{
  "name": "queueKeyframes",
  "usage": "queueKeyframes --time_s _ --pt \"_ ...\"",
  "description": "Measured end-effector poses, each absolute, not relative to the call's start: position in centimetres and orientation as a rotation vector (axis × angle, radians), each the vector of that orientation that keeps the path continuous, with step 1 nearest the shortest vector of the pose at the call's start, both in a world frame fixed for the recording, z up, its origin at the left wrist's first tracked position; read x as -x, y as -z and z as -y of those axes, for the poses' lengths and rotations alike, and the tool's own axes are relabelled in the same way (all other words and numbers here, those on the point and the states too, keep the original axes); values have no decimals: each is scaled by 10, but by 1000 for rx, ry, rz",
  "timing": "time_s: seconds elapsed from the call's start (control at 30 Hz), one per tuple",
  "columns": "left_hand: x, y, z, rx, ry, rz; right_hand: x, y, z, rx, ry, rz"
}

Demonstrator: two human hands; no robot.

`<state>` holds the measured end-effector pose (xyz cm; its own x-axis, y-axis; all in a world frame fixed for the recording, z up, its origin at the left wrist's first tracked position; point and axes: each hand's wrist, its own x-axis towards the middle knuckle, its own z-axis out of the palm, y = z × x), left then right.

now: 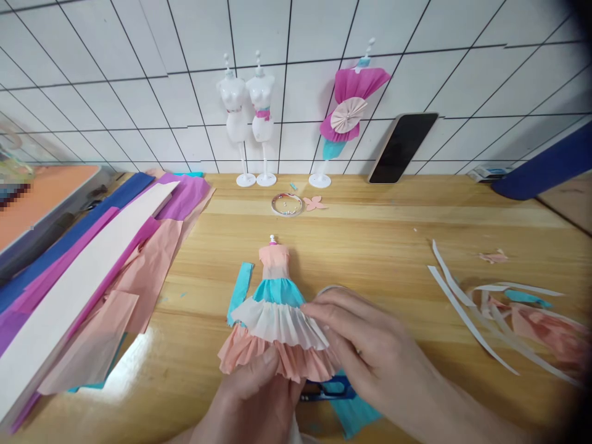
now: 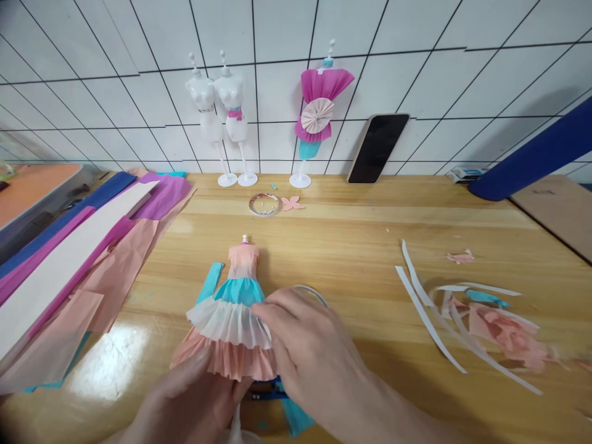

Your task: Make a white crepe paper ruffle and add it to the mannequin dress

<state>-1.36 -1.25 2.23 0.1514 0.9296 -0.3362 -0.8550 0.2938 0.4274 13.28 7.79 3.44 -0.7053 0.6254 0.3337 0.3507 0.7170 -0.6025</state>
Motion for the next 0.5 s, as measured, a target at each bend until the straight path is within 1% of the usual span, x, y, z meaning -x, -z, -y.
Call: queueKeyframes --time_s 0.13,0.5 --pt "11 -22 11 -163 -1294 -615 -128 -35 -76 742 -724 2455" --pt "22 -16 26 -161 -1295 -625 -128 -39 -78 724 -773 2362"
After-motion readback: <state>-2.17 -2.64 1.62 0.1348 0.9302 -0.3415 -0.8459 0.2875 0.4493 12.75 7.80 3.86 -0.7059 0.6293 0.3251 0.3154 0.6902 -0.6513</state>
